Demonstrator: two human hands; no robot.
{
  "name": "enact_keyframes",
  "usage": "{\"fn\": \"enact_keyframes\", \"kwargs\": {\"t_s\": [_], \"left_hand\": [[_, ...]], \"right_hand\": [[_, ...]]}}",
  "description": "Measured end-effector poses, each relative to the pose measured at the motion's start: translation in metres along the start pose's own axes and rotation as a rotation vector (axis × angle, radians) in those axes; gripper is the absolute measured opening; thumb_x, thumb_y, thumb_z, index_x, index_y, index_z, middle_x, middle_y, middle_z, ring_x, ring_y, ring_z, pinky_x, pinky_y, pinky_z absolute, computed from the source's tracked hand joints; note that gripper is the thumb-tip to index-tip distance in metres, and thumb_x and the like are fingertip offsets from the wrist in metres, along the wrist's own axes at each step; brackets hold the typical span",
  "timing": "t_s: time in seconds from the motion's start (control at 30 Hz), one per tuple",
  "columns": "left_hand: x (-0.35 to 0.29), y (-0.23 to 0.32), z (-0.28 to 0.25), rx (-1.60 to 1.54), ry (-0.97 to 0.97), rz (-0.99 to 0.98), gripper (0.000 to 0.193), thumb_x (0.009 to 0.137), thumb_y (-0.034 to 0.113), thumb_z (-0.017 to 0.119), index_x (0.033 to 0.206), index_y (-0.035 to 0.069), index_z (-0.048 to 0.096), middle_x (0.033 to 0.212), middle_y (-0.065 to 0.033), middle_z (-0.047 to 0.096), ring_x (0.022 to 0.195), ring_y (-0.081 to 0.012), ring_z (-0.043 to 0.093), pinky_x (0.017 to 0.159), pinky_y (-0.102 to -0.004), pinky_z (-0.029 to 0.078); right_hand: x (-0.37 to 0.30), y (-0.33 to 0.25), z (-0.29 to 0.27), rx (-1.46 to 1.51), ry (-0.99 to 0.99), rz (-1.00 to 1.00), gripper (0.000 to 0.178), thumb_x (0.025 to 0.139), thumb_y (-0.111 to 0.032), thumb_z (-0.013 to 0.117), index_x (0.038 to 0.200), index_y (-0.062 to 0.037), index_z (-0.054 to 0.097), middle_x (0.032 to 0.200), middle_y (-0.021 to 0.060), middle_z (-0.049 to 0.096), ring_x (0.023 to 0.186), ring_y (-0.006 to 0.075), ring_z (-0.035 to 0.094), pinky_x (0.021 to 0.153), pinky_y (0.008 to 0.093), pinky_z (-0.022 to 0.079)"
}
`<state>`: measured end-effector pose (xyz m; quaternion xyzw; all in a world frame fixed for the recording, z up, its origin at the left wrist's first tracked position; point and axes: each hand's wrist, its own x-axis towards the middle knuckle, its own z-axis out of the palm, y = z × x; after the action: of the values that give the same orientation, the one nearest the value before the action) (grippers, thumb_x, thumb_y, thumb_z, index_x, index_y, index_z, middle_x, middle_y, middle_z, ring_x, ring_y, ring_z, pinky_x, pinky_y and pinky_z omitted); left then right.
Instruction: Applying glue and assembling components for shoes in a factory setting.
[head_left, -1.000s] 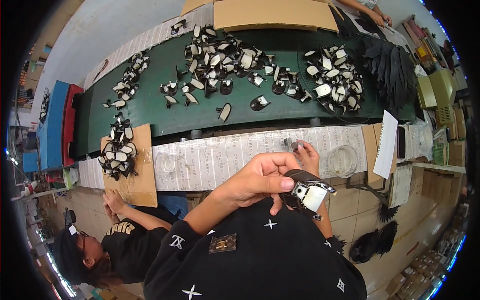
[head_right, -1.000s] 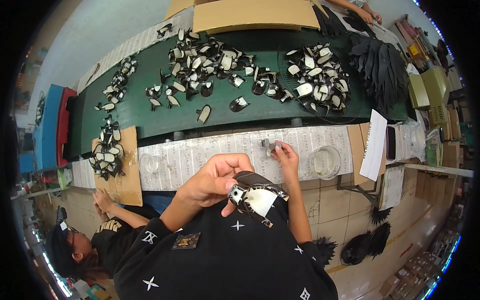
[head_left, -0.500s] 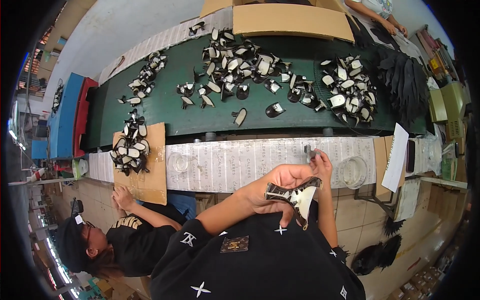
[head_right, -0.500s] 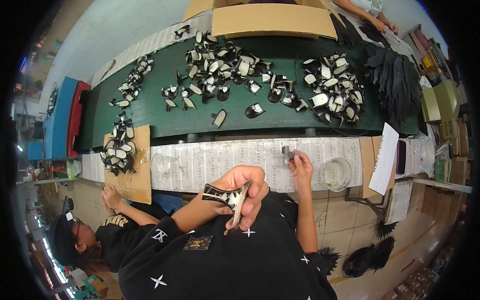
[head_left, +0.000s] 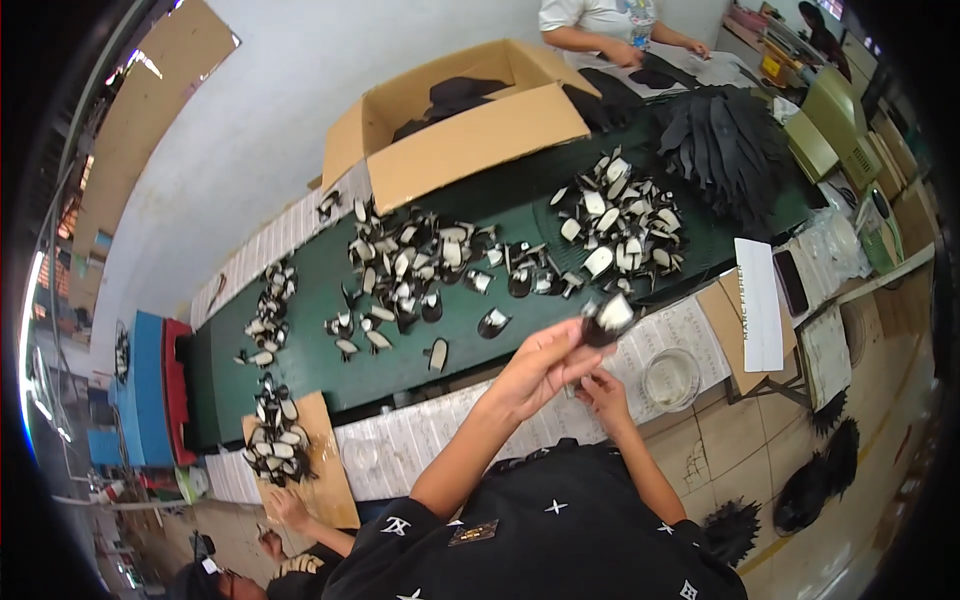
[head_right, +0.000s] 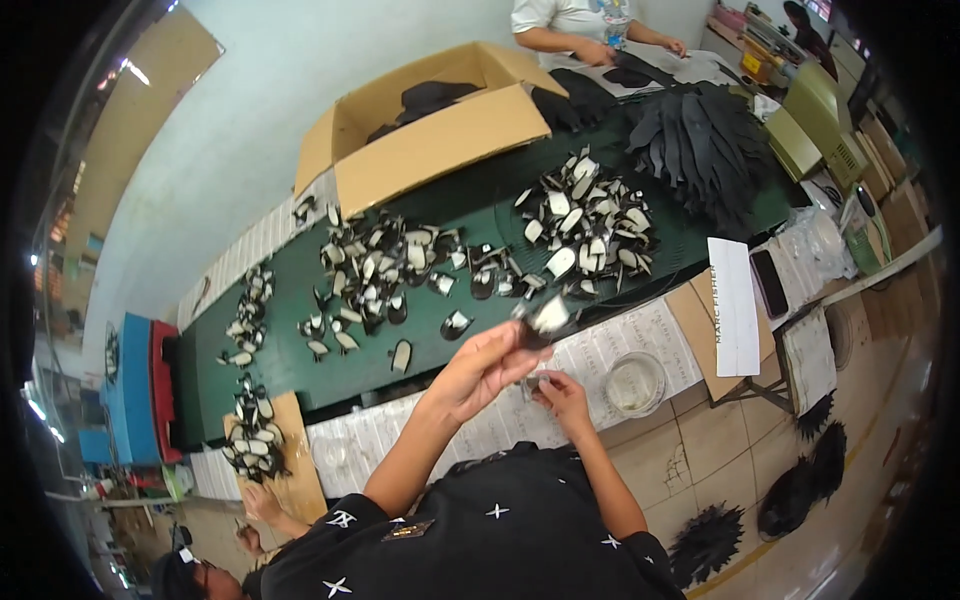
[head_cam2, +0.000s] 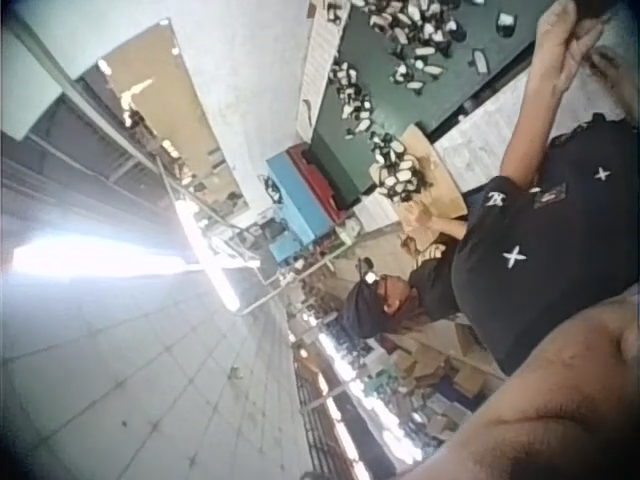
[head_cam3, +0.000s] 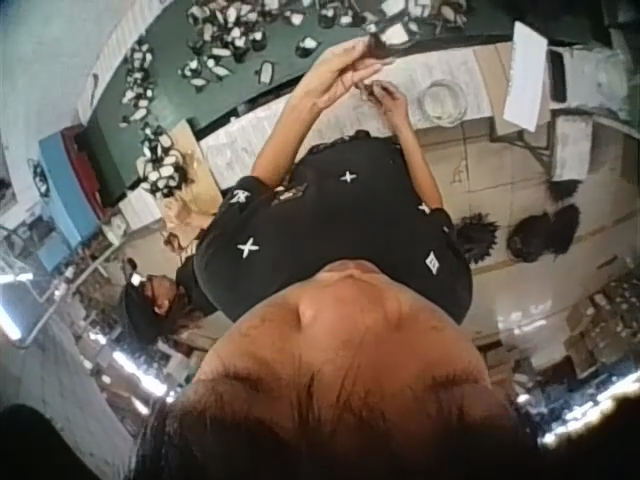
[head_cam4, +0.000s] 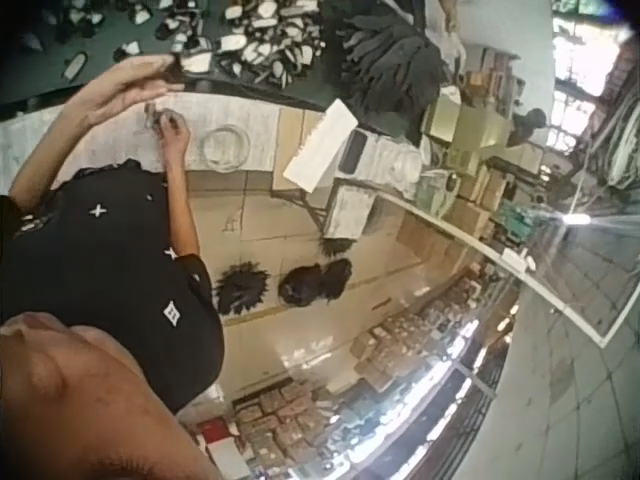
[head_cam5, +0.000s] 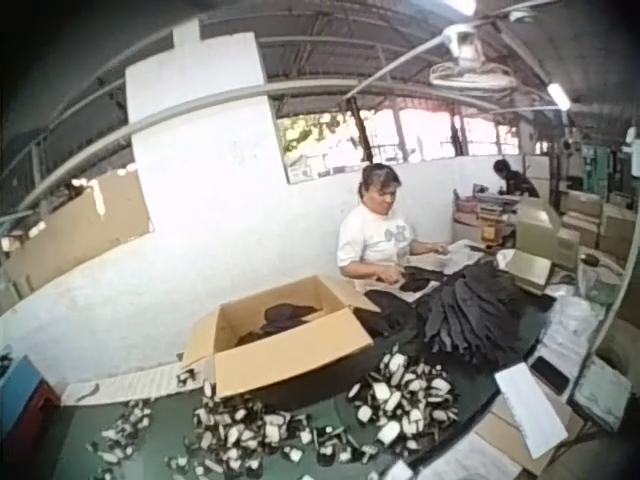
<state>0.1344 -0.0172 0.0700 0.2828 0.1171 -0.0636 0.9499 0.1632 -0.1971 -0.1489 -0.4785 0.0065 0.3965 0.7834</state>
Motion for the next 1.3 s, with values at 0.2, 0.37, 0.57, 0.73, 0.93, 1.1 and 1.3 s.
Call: {"fn": "enact_keyframes", "kwargs": {"t_s": [0.2, 0.37, 0.57, 0.73, 0.93, 1.1, 1.3], "left_hand": [[0.047, 0.044, -0.035, 0.585, 0.121, 0.296, 0.048, 0.098, 0.031, 0.051, 0.131, -0.003, 0.047, 0.128, -0.018, 0.056, 0.115, -0.0282, 0.058, 0.093, -0.0365, 0.049], [-0.002, 0.047, -0.181, 2.046, 1.033, 0.56, 0.046, 0.08, 0.024, 0.071, 0.117, -0.001, 0.058, 0.095, -0.0167, 0.064, 0.086, -0.0336, 0.062, 0.08, -0.0426, 0.049], [-0.049, 0.038, -0.245, 1.857, 1.052, 0.15, 0.031, 0.079, 0.02, 0.07, 0.103, 0.001, 0.065, 0.084, -0.0168, 0.062, 0.078, -0.0333, 0.061, 0.075, -0.045, 0.048], [-0.034, 0.035, -0.228, 1.557, 0.901, 0.523, 0.021, 0.08, 0.007, 0.065, 0.101, 0.004, 0.064, 0.083, -0.0144, 0.063, 0.076, -0.034, 0.06, 0.072, -0.044, 0.048], [-0.041, 0.014, -0.255, 1.66, 0.936, 0.693, 0.016, 0.086, -0.002, 0.054, 0.099, 0.003, 0.062, 0.096, -0.0146, 0.065, 0.087, -0.0327, 0.063, 0.078, -0.035, 0.049], [-0.041, -0.005, -0.251, 1.603, 0.978, 0.662, 0.019, 0.084, 0.008, 0.061, 0.103, 0.009, 0.064, 0.118, -0.0138, 0.058, 0.114, -0.0373, 0.051, 0.093, -0.0471, 0.04], [-0.028, -0.006, -0.261, 1.753, 0.941, 0.633, 0.02, 0.08, 0.014, 0.069, 0.1, 0.013, 0.066, 0.126, -0.013, 0.053, 0.13, -0.0402, 0.036, 0.103, -0.0553, 0.029]], "right_hand": [[0.0, -0.006, -0.003, 0.083, -0.038, -0.024, 0.025, 0.092, -0.008, 0.059, 0.116, -0.0007, 0.06, 0.099, 0.0072, 0.064, 0.089, 0.0142, 0.063, 0.079, 0.0279, 0.055], [0.003, -0.016, 0.003, 0.106, -0.018, -0.014, 0.024, 0.092, -0.006, 0.059, 0.116, -0.0013, 0.06, 0.101, 0.008, 0.065, 0.089, 0.0138, 0.064, 0.078, 0.0268, 0.055], [0.005, -0.016, 0.004, 0.073, -0.02, -0.01, 0.024, 0.093, -0.008, 0.058, 0.116, -0.001, 0.06, 0.102, 0.0082, 0.065, 0.09, 0.0139, 0.064, 0.079, 0.0275, 0.055], [0.002, -0.012, 0.006, 0.053, 0.0, -0.038, 0.023, 0.093, -0.009, 0.058, 0.114, -0.0009, 0.06, 0.101, 0.008, 0.065, 0.088, 0.0137, 0.064, 0.078, 0.0272, 0.055], [0.001, -0.007, 0.007, 0.017, 0.015, -0.069, 0.023, 0.093, -0.01, 0.059, 0.114, -0.001, 0.06, 0.1, 0.0074, 0.065, 0.087, 0.0133, 0.064, 0.077, 0.0271, 0.055], [0.002, -0.008, 0.007, -0.025, 0.016, -0.092, 0.023, 0.093, -0.01, 0.059, 0.114, -0.0018, 0.06, 0.098, 0.0061, 0.065, 0.084, 0.0118, 0.062, 0.075, 0.0258, 0.054], [0.002, -0.008, 0.011, -0.063, 0.003, -0.09, 0.023, 0.093, -0.01, 0.058, 0.114, -0.0029, 0.06, 0.095, 0.0037, 0.065, 0.081, 0.01, 0.061, 0.072, 0.0241, 0.052]]}}
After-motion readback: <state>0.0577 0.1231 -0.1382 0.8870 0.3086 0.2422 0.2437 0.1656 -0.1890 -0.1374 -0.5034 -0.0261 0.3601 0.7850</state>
